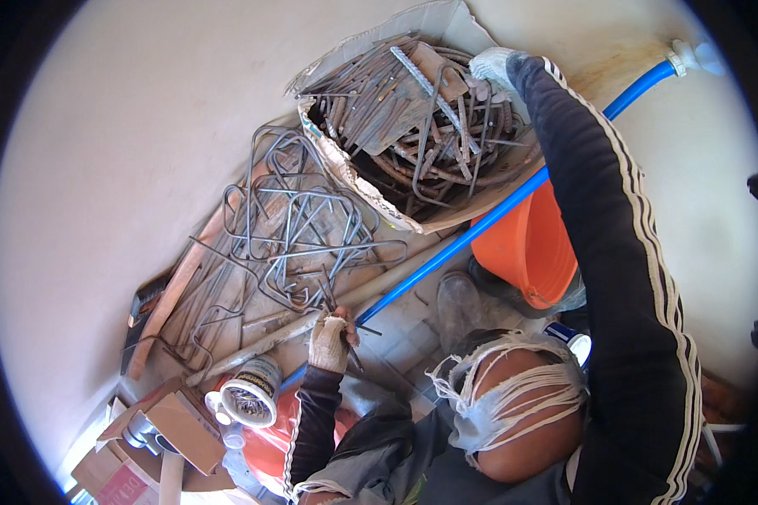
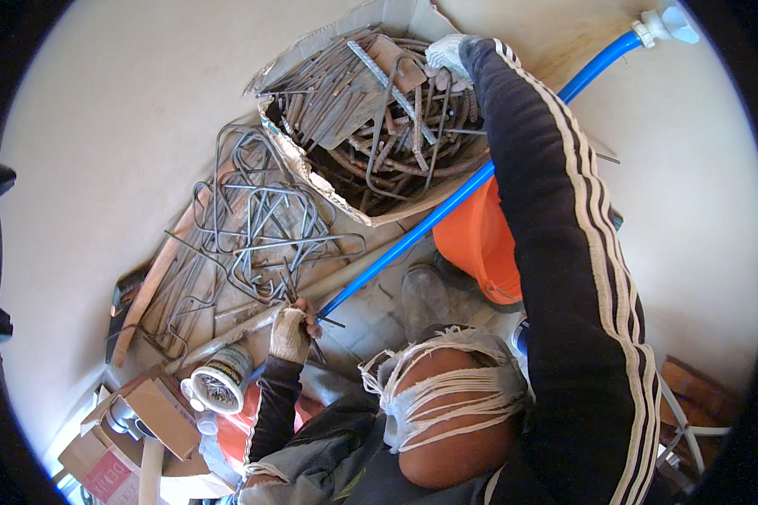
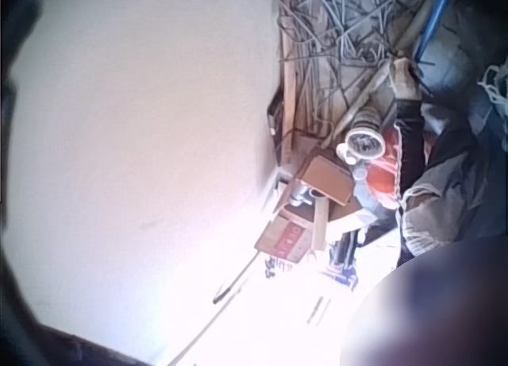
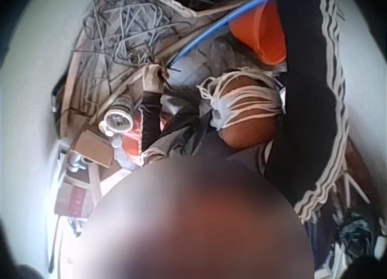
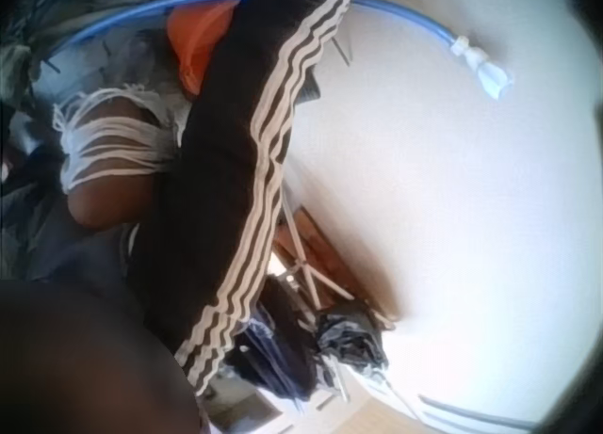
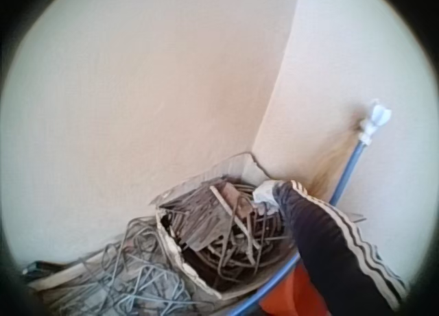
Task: The person sorts metal rods and wires from a cardboard box, picking up individual rods and small bundles, inspecting them, and placing them into a separate pile. The person also moves a flat wooden board aside to access more rods.
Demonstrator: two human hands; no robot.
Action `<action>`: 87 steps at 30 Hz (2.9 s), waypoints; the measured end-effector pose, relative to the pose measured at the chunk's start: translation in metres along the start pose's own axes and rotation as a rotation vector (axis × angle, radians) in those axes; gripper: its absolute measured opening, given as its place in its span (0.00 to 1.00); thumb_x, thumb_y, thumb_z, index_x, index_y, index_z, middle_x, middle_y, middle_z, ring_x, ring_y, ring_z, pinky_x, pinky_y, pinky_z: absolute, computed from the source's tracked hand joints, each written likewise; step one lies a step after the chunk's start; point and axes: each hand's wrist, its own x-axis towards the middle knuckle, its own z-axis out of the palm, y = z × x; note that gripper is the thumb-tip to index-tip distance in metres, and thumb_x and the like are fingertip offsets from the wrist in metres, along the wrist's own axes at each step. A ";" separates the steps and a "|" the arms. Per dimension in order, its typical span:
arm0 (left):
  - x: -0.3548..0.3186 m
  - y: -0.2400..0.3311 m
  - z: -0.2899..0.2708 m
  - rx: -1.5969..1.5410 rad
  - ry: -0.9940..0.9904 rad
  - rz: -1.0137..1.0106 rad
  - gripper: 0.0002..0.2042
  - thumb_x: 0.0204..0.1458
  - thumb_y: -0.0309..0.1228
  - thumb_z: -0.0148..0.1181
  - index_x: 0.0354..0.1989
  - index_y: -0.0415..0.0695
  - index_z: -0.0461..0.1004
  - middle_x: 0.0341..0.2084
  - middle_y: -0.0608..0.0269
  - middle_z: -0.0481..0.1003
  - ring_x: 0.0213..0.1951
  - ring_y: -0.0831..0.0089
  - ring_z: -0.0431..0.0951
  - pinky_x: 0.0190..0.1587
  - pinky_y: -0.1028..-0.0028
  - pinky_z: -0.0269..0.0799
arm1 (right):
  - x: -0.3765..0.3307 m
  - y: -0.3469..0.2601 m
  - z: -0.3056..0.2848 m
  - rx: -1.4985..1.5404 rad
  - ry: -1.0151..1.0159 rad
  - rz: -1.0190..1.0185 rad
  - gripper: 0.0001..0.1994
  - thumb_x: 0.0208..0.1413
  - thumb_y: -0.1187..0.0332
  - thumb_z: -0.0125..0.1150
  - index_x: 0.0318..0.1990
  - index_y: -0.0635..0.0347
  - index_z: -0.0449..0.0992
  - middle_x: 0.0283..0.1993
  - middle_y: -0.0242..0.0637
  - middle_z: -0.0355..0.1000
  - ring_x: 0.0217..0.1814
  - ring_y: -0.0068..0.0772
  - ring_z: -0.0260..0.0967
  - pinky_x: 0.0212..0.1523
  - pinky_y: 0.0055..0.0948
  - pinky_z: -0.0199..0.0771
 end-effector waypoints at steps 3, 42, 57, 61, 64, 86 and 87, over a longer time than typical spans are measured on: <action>-0.003 0.000 0.000 0.005 0.021 -0.008 0.09 0.59 0.38 0.60 0.39 0.47 0.72 0.22 0.67 0.69 0.20 0.73 0.66 0.24 0.71 0.62 | -0.017 -0.007 -0.005 0.064 0.042 0.086 0.12 0.51 0.60 0.62 0.40 0.55 0.80 0.36 0.35 0.77 0.36 0.32 0.72 0.43 0.35 0.77; -0.015 0.087 0.102 -0.354 -0.230 0.065 0.18 0.66 0.46 0.48 0.48 0.43 0.74 0.42 0.52 0.79 0.47 0.55 0.80 0.52 0.50 0.75 | -0.215 -0.126 0.147 0.266 0.105 -1.119 0.08 0.61 0.71 0.51 0.42 0.60 0.76 0.39 0.38 0.76 0.45 0.28 0.76 0.45 0.30 0.76; -0.029 0.038 0.060 -0.278 -0.245 0.002 0.15 0.56 0.46 0.64 0.41 0.51 0.71 0.25 0.73 0.65 0.24 0.78 0.65 0.29 0.74 0.61 | -0.001 -0.010 0.012 -1.109 0.230 -0.186 0.19 0.50 0.71 0.57 0.52 0.60 0.77 0.56 0.51 0.75 0.57 0.51 0.73 0.55 0.43 0.75; -0.031 0.035 0.059 -0.273 -0.220 -0.010 0.14 0.56 0.44 0.64 0.40 0.50 0.70 0.25 0.71 0.65 0.24 0.77 0.66 0.29 0.73 0.62 | -0.002 0.000 0.026 -1.312 0.196 -0.151 0.21 0.52 0.74 0.58 0.56 0.62 0.72 0.51 0.51 0.76 0.56 0.51 0.74 0.54 0.41 0.76; -0.030 0.034 0.055 -0.321 -0.186 -0.009 0.11 0.58 0.41 0.61 0.37 0.50 0.68 0.24 0.69 0.66 0.23 0.75 0.67 0.28 0.72 0.63 | -0.015 -0.006 0.027 -1.176 0.289 -0.124 0.25 0.55 0.73 0.57 0.62 0.65 0.65 0.54 0.51 0.75 0.55 0.53 0.74 0.52 0.45 0.76; -0.016 0.060 0.059 -0.299 -0.321 0.104 0.14 0.56 0.41 0.63 0.42 0.46 0.70 0.25 0.68 0.67 0.23 0.75 0.67 0.29 0.71 0.64 | -0.213 -0.094 -0.114 -1.289 0.535 -0.595 0.11 0.53 0.63 0.55 0.31 0.55 0.83 0.31 0.41 0.79 0.36 0.51 0.77 0.39 0.45 0.76; -0.016 0.061 0.060 -0.275 -0.273 0.111 0.14 0.56 0.41 0.63 0.42 0.46 0.70 0.25 0.67 0.68 0.23 0.74 0.67 0.29 0.71 0.64 | -0.210 -0.090 -0.106 -1.259 0.532 -0.619 0.09 0.52 0.65 0.55 0.30 0.56 0.81 0.30 0.43 0.78 0.35 0.52 0.75 0.39 0.45 0.75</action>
